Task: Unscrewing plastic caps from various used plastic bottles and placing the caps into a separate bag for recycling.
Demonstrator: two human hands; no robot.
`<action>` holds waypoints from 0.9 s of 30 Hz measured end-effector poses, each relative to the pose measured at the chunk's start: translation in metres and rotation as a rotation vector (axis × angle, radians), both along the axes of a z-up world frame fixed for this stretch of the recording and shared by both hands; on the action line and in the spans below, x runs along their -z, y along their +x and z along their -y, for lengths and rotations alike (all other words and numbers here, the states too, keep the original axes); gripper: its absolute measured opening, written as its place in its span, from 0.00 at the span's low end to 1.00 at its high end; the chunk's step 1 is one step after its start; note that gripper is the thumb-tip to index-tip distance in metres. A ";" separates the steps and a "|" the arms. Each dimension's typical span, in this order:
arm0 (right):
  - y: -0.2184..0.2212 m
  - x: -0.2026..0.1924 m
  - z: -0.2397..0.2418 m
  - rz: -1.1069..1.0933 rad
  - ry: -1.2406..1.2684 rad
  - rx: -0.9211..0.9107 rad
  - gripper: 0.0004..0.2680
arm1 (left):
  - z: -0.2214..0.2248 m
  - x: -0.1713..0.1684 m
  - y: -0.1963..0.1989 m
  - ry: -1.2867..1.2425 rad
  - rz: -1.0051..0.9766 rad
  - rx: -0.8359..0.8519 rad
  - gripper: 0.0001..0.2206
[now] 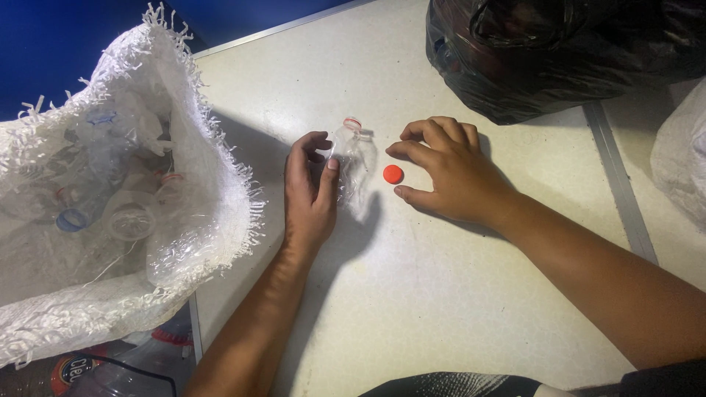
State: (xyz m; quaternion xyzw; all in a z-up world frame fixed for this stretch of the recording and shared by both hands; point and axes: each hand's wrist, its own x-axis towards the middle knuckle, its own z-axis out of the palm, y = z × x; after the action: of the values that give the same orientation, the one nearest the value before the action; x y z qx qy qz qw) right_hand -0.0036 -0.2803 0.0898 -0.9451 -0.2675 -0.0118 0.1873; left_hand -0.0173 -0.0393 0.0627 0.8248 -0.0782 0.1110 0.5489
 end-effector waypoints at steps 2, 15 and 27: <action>-0.001 -0.001 -0.001 -0.001 -0.017 0.007 0.22 | 0.000 0.000 0.000 -0.010 0.001 0.004 0.16; 0.008 -0.035 0.012 0.040 0.220 -0.004 0.10 | 0.006 -0.009 0.001 0.126 0.048 0.019 0.20; 0.100 -0.089 0.107 0.635 0.377 0.235 0.02 | 0.011 -0.016 0.001 0.169 -0.043 0.019 0.21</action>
State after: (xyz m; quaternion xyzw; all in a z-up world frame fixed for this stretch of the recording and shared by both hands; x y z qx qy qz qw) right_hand 0.0967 -0.3871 0.1791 -0.8677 -0.1952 -0.3740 0.2629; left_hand -0.0160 -0.0506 0.0788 0.8696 -0.0832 0.0809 0.4800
